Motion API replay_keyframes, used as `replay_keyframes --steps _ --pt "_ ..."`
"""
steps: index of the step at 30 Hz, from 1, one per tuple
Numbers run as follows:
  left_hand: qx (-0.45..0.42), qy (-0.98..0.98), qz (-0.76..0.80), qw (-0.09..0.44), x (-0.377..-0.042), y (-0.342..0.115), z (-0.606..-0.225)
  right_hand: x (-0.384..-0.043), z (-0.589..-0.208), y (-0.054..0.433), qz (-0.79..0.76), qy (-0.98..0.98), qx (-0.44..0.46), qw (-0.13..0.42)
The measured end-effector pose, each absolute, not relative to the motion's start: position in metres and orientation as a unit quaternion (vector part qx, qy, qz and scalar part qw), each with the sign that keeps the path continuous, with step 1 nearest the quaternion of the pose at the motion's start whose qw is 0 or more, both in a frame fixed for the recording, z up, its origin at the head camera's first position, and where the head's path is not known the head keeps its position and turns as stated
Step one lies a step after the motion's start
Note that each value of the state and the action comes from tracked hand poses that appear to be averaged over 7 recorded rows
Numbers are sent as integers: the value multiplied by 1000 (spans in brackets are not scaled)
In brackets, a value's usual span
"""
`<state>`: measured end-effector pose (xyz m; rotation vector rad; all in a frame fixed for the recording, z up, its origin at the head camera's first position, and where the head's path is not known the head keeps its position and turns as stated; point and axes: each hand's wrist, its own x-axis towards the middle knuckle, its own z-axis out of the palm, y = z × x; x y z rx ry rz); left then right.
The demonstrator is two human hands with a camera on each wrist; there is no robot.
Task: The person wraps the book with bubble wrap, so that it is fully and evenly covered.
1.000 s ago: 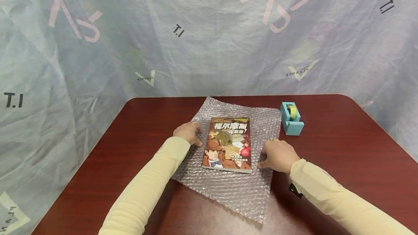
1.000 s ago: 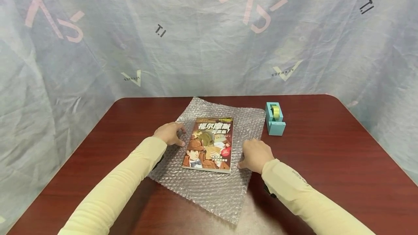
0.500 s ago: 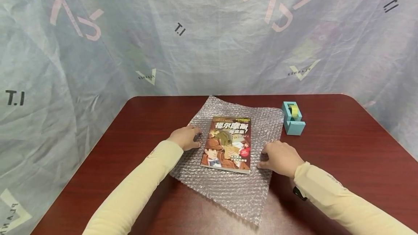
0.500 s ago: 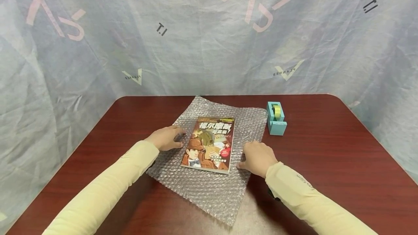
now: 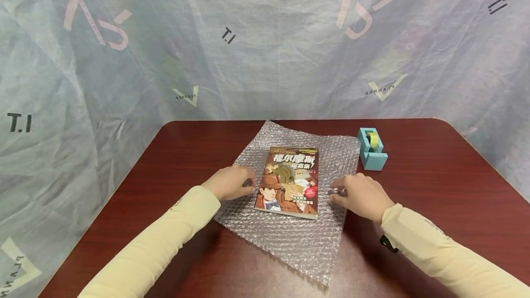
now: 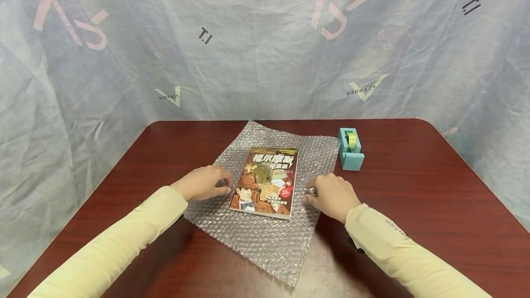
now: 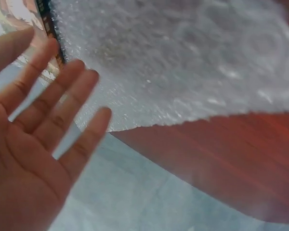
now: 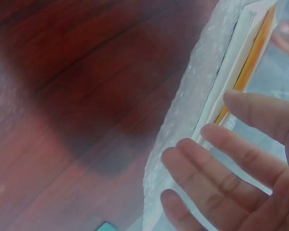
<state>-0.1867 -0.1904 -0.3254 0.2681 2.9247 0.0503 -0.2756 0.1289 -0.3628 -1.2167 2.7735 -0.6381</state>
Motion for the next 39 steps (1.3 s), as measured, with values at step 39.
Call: replay_keyframes --steps 39 --pt "221 965 6 143 -151 -180 -330 -279 -364 145 -148 798 -580 72"
